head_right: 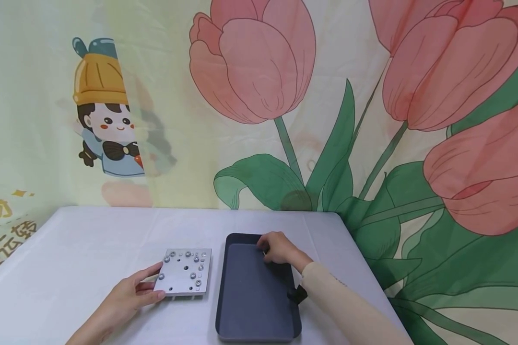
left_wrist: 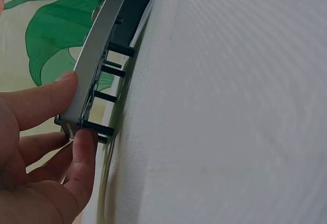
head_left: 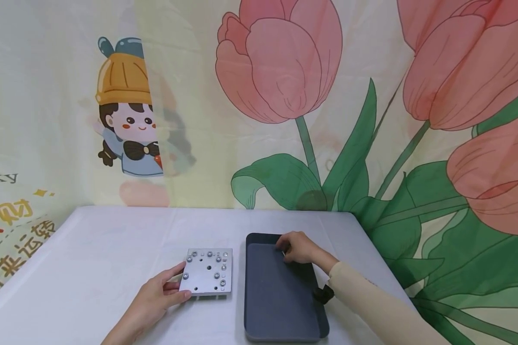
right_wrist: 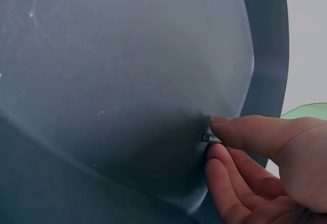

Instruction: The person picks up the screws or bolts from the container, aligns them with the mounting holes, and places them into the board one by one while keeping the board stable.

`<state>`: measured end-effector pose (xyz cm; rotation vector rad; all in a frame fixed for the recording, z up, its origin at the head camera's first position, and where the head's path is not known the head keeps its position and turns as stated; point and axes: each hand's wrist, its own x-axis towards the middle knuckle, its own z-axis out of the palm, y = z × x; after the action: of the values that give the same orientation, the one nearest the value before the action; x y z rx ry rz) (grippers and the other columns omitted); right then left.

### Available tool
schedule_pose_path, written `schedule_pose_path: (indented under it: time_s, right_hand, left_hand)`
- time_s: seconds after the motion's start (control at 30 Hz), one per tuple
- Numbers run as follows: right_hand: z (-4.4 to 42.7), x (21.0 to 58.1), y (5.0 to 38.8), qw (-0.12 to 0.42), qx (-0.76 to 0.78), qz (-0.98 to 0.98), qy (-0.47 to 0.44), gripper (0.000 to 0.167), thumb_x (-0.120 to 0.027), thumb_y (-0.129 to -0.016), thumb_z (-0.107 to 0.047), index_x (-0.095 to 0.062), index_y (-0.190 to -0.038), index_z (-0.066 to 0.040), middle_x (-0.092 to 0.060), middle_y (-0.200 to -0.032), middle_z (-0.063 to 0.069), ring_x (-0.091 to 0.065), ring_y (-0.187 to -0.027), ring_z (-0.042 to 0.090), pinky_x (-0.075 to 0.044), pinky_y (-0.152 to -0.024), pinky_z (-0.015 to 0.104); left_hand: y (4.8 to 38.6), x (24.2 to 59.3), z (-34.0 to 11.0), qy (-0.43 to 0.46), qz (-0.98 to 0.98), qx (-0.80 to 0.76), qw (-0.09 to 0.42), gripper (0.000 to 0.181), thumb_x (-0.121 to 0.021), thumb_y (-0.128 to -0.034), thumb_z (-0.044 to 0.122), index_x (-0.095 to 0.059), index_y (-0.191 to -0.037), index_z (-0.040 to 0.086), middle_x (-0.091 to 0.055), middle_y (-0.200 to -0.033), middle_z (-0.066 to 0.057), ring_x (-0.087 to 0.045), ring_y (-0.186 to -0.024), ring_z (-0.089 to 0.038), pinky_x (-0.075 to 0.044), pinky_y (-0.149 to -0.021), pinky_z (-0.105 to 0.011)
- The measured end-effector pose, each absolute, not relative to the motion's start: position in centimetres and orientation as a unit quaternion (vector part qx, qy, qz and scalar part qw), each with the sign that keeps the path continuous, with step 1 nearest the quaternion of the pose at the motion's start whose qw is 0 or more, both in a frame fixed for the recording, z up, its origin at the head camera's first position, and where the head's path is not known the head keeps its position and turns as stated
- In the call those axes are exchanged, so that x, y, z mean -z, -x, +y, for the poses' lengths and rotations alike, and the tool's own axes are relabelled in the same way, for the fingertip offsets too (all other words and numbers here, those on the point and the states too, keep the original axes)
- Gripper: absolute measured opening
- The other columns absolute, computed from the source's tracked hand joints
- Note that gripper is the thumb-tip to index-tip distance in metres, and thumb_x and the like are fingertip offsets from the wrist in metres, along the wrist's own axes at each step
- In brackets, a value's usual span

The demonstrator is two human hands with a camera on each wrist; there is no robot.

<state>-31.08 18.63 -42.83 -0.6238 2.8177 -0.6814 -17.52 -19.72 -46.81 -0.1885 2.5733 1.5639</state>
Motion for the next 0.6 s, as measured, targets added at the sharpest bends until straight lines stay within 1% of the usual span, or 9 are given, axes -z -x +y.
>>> schedule_pose_path:
  time_s: [0.17, 0.3, 0.4, 0.53, 0.6]
  right_hand:
    - [18.27, 42.7, 31.16, 0.073, 0.204, 0.951, 0.221, 0.025, -0.086, -0.082, 0.003, -0.079, -0.105, -0.003, -0.074, -0.094, 0.006, -0.066, -0.085, 0.018, -0.057, -0.078, 0.039]
    - [17.94, 42.58, 31.17, 0.07, 0.19, 0.954, 0.223, 0.017, -0.086, -0.082, 0.002, -0.08, -0.096, -0.004, -0.071, -0.083, 0.001, -0.062, -0.074, 0.012, -0.054, -0.07, 0.032]
    - [17.81, 42.47, 31.06, 0.071, 0.192, 0.952, 0.226, 0.015, -0.084, -0.082, 0.005, -0.08, -0.093, -0.004, -0.071, -0.077, 0.0, -0.06, -0.068, 0.01, -0.052, -0.065, 0.029]
    - [17.91, 42.52, 30.93, 0.078, 0.193, 0.95, 0.235, 0.016, -0.081, -0.083, 0.006, -0.081, -0.095, -0.004, -0.071, -0.078, 0.0, -0.06, -0.068, 0.01, -0.052, -0.065, 0.03]
    - [18.01, 42.53, 30.89, 0.08, 0.194, 0.948, 0.241, 0.017, -0.079, -0.085, 0.006, -0.081, -0.098, -0.004, -0.072, -0.08, 0.0, -0.06, -0.069, 0.01, -0.052, -0.066, 0.031]
  left_hand:
    - [17.52, 46.78, -19.77, 0.06, 0.85, -0.52, 0.057, 0.089, -0.094, -0.0814, 0.023, -0.052, -0.159, 0.014, -0.072, -0.128, -0.009, -0.067, -0.109, -0.02, -0.055, -0.077, -0.027]
    - [17.56, 46.75, -19.81, 0.061, 0.852, -0.517, 0.057, 0.089, -0.094, -0.0809, 0.025, -0.051, -0.159, 0.013, -0.071, -0.131, -0.01, -0.068, -0.109, -0.02, -0.055, -0.077, -0.029]
    - [17.59, 46.71, -19.81, 0.061, 0.852, -0.516, 0.059, 0.089, -0.094, -0.0812, 0.025, -0.051, -0.159, 0.014, -0.07, -0.132, -0.011, -0.068, -0.108, -0.02, -0.055, -0.076, -0.03]
    - [17.63, 46.69, -19.74, 0.059, 0.851, -0.518, 0.064, 0.089, -0.093, -0.082, 0.025, -0.051, -0.159, 0.015, -0.069, -0.134, -0.012, -0.068, -0.107, -0.019, -0.053, -0.075, -0.033]
    - [17.66, 46.71, -19.7, 0.063, 0.85, -0.519, 0.066, 0.089, -0.093, -0.0818, 0.026, -0.051, -0.159, 0.017, -0.07, -0.133, -0.01, -0.068, -0.107, -0.019, -0.053, -0.075, -0.034]
